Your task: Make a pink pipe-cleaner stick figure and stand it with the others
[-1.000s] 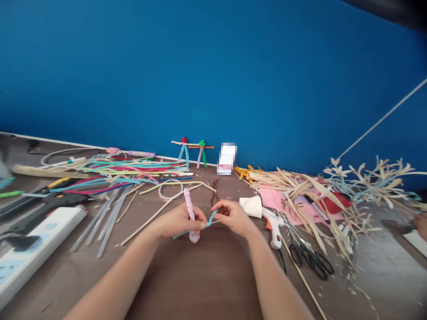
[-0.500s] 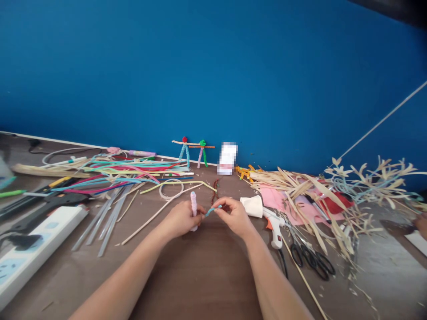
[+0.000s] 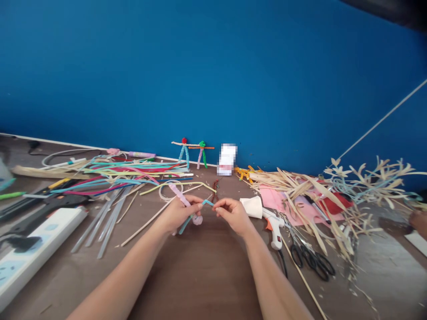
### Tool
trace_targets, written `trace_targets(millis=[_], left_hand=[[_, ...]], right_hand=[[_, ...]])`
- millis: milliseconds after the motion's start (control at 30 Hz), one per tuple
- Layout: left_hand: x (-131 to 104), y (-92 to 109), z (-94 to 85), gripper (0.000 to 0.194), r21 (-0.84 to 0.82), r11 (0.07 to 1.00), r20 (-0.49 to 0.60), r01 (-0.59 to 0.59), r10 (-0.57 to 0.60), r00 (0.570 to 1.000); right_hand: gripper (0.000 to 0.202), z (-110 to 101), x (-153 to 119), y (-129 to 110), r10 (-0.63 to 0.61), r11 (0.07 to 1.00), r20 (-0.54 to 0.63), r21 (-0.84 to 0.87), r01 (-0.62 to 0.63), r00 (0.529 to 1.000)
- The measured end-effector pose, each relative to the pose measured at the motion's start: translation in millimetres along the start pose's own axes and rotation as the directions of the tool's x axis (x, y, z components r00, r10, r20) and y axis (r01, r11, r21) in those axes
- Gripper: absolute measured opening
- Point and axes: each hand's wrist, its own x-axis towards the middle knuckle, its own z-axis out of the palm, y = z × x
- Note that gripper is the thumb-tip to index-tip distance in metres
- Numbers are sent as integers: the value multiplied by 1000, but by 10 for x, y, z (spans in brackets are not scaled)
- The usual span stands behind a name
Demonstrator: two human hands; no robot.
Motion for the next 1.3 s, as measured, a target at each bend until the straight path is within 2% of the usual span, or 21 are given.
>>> trace_targets(millis=[200, 433, 633, 900, 1100, 1200, 1300], left_hand=[[-12, -31, 5, 24, 46, 999, 32, -14, 13, 999], [7, -77, 68, 23, 115, 991, 83, -71, 61, 995], [-6, -67, 78, 22, 117, 988, 113, -98, 85, 990], [-60, -8, 33, 23, 31, 999, 236, -36, 28, 971], [-121, -3, 13, 19, -126, 986, 394, 111, -53, 918], [-137, 5, 54, 17, -76, 992, 435, 102, -59, 899], [-143, 1, 98, 18, 22, 997, 406, 75, -77, 910]], right_hand=[[10, 25, 6, 10, 11, 999, -12, 39, -11, 1000], [17, 50, -8, -29, 86, 995, 101, 42, -91, 991], [20, 48, -2, 5, 117, 982, 105, 134, -131, 988], [16, -13, -13, -40, 114, 965, 154, 217, -146, 981], [15, -29, -29, -26, 69, 961, 152, 256, -107, 986], [13, -35, -26, -20, 47, 961, 121, 267, -78, 991], [12, -27, -20, -33, 32, 972, 78, 230, -50, 996]])
